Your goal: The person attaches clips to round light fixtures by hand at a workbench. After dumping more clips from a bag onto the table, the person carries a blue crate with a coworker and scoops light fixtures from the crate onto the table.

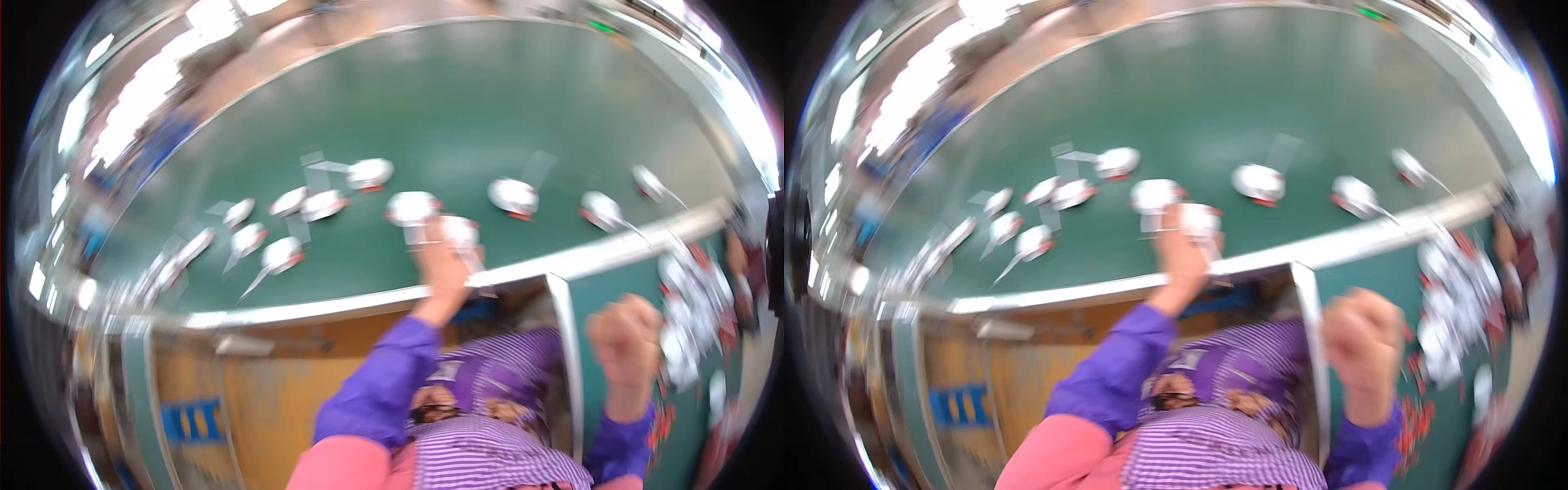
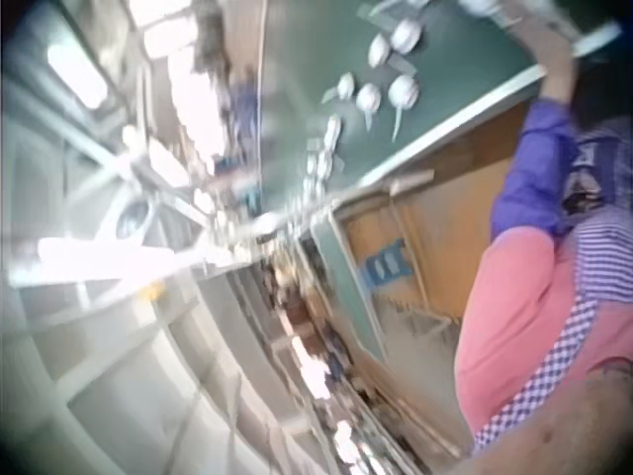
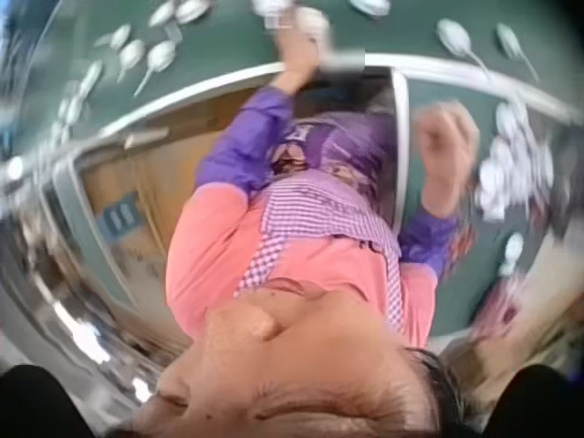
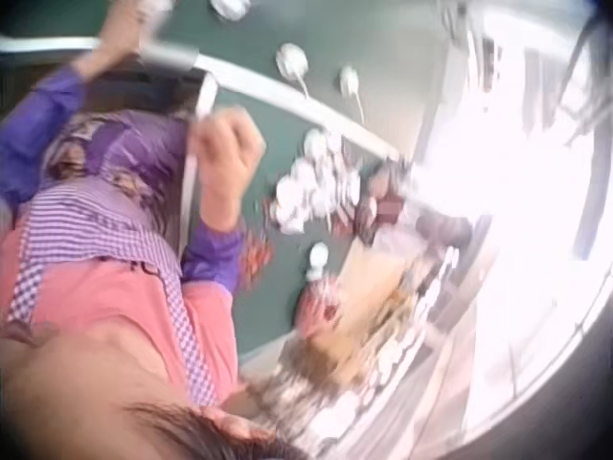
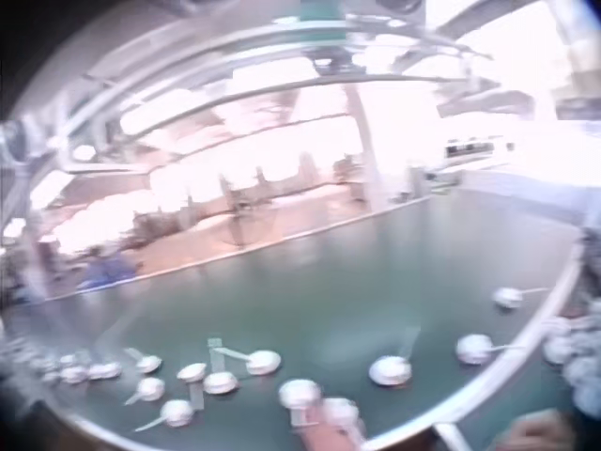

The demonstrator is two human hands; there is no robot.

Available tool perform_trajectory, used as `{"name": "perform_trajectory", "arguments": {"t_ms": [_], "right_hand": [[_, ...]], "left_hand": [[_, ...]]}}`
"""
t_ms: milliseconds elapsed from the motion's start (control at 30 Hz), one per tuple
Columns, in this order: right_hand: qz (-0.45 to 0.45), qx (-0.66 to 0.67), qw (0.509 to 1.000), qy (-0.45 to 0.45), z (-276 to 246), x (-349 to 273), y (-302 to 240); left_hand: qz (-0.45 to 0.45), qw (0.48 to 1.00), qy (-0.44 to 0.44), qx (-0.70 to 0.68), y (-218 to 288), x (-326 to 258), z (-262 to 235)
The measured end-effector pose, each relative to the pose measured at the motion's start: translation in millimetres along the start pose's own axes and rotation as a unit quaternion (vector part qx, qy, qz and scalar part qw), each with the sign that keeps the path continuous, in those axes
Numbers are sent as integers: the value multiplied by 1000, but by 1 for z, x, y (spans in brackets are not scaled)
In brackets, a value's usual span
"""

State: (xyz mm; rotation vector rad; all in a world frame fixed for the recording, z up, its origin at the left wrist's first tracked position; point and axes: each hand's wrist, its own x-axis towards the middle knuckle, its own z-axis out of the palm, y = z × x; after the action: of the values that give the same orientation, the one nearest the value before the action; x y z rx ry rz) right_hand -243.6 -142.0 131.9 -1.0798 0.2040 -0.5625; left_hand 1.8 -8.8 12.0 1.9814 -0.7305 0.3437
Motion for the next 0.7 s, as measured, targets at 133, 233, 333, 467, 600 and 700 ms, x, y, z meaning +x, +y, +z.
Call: {"name": "perform_trajectory", "arguments": {"t_ms": [133, 233, 333, 467, 600, 700], "right_hand": [[89, -35, 994, -42, -19, -34, 28], [69, -34, 996, 43, -42, -73, 46], [53, -69, 985, 152, -66, -119, 53], [84, -319, 894, 302, -91, -157, 13], [6, -518, 771, 370, -132, -153, 5], [-75, -658, 677, 321, -161, -121, 7]], "left_hand": [[92, 991, -2, 97, -18, 1, 9], [158, 978, -24, 131, -22, 3, -3], [155, 980, -42, 119, -20, 0, -6], [129, 978, -19, 162, -25, -14, -24], [153, 988, -12, 25, 69, -38, -29], [374, 924, 0, 76, 125, -47, -8]]}}
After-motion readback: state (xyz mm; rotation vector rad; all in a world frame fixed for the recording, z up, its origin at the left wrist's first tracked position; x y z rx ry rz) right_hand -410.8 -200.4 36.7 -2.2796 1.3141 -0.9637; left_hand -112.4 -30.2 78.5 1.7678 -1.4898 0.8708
